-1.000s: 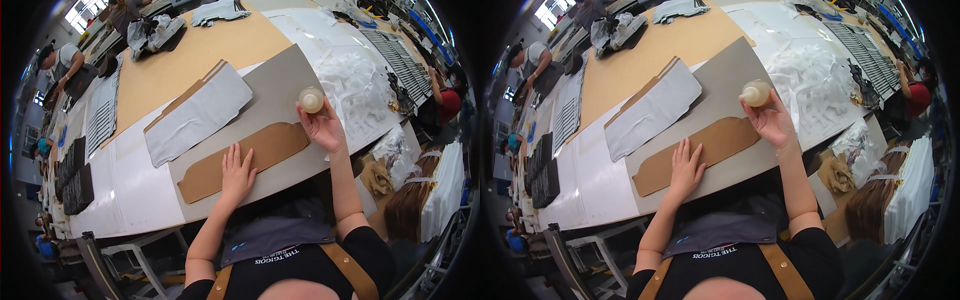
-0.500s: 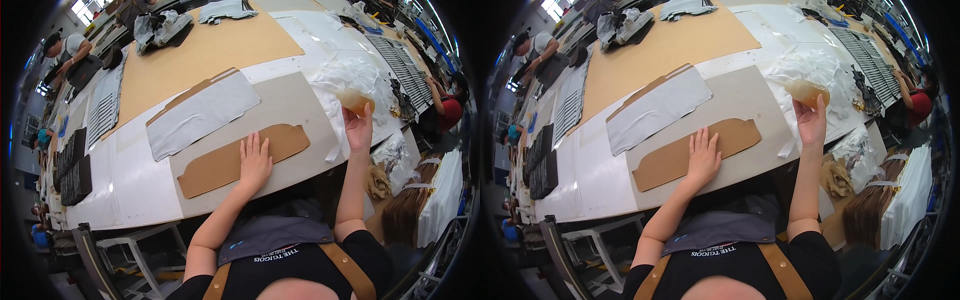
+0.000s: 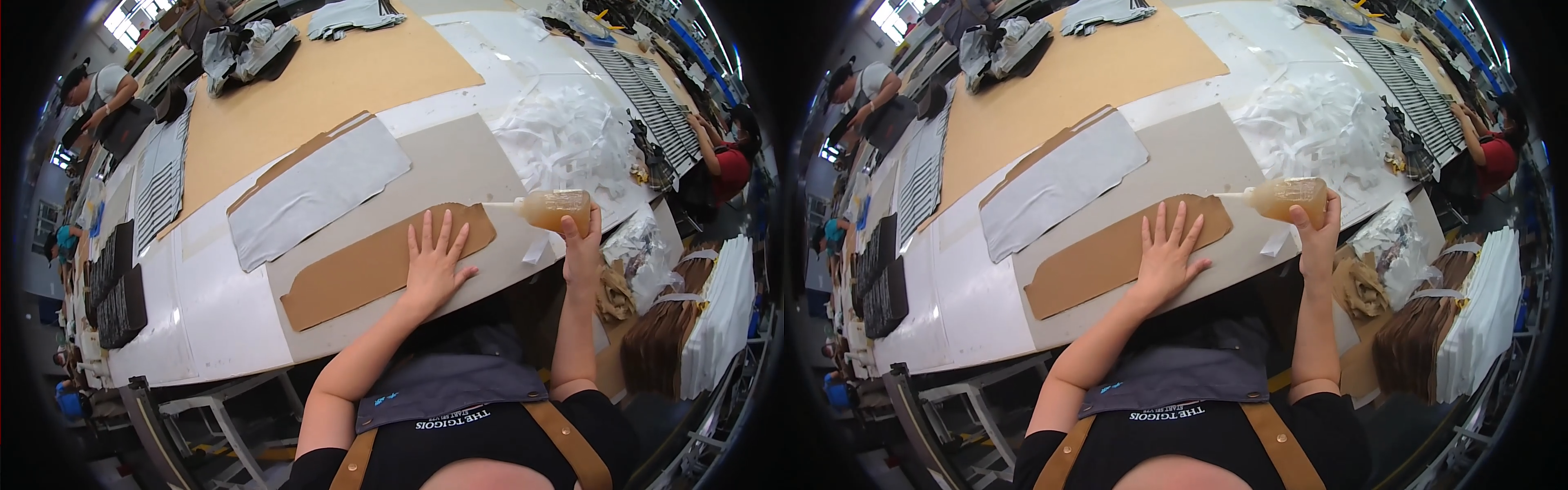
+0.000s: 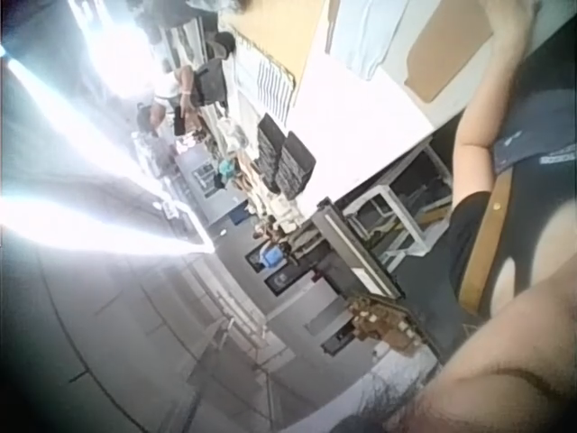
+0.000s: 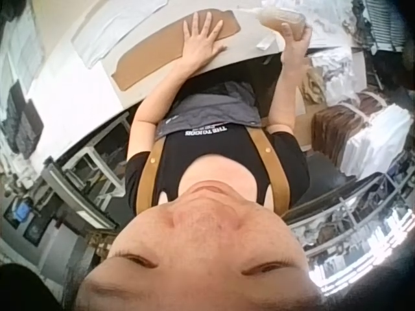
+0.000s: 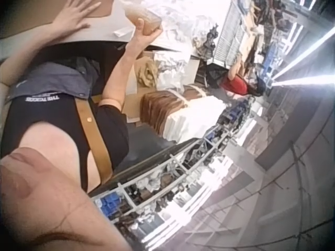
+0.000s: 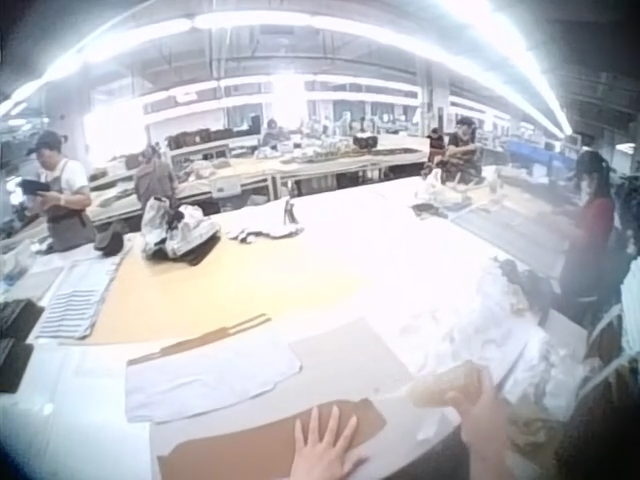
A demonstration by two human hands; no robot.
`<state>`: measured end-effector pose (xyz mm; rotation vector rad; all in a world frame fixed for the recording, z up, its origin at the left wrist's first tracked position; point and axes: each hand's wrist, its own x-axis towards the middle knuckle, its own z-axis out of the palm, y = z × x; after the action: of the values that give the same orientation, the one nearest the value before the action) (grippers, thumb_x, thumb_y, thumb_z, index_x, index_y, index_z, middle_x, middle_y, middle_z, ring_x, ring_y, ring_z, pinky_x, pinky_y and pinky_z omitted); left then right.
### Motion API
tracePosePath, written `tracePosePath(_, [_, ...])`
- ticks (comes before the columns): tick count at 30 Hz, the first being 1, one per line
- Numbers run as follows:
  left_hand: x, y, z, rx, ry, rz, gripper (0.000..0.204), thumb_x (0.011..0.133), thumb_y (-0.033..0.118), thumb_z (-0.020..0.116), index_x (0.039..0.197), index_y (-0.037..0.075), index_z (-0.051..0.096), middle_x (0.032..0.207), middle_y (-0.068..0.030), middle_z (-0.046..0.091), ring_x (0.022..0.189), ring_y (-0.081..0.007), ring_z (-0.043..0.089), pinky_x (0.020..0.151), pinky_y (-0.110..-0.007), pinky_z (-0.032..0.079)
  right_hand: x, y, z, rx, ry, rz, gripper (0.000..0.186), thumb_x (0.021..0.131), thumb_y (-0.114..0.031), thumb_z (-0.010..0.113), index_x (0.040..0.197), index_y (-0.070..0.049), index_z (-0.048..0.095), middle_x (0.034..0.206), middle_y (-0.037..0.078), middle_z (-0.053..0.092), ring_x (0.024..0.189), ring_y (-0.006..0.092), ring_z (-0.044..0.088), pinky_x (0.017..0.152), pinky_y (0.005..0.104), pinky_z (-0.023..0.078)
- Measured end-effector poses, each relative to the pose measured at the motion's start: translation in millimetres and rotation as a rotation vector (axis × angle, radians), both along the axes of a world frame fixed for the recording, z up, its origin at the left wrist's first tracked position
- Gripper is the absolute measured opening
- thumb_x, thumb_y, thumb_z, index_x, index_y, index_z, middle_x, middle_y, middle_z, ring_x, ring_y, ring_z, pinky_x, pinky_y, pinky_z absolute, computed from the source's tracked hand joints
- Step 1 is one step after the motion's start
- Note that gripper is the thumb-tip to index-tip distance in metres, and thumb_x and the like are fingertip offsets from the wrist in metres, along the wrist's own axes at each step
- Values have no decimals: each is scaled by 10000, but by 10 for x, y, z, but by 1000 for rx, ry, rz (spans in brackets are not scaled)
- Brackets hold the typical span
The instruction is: Applying glue and attaching lining strips to shaped leather component backings.
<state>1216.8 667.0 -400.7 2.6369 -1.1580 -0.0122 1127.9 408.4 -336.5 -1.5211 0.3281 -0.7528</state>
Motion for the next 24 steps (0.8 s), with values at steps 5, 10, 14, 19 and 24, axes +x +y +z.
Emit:
tracePosePath(5, [9, -2, -48, -18, -8, -19, 849, 975, 655, 531, 1642, 174, 323, 1729, -152, 179, 1599, -395, 84, 1244, -663, 67, 31, 247, 13, 103, 19, 28, 678, 852, -264, 894, 1332, -22, 479, 1280, 88, 601, 1184, 163, 583, 1028, 314, 489])
tracePosePath(10, [-50, -85, -100, -71, -41, -10, 862, 981, 641, 531, 1627, 106, 335, 1712, -146, 238, 1594, -382, 119, 1256, -626, 91, -6, 369, -40, -205, 19, -88, 670, 859, -270, 887, 1327, -21, 478, 1322, 93, 594, 1203, 177, 574, 1049, 327, 481])
tracePosePath(14, [-32, -210, -109, -128, -8, 26, 866, 985, 637, 527, 1615, 70, 348, 1706, -112, 263, 1580, -371, 163, 1257, -618, 108, -26, 411, -67, -209, -34, -126, 652, 874, -281, 876, 1315, -13, 477, 1289, 78, 584, 1178, 176, 570, 1041, 317, 471])
tracePosePath(19, [-10, -255, -34, -59, -34, 8, 870, 985, 640, 524, 1617, 70, 344, 1708, -88, 267, 1578, -368, 166, 1260, -618, 102, -91, 322, -244, -161, -5, -162, 594, 903, -258, 853, 1294, -12, 480, 1224, 65, 563, 1149, 157, 546, 1024, 298, 449])
tracePosePath(24, [-9, -226, -57, -66, -45, -8, 884, 978, 639, 537, 1620, 67, 334, 1711, -107, 250, 1581, -378, 158, 1264, -607, 103, -72, 386, -318, -107, -25, -173, 546, 924, -229, 831, 1287, -12, 485, 1215, 61, 548, 1145, 146, 526, 1027, 291, 432])
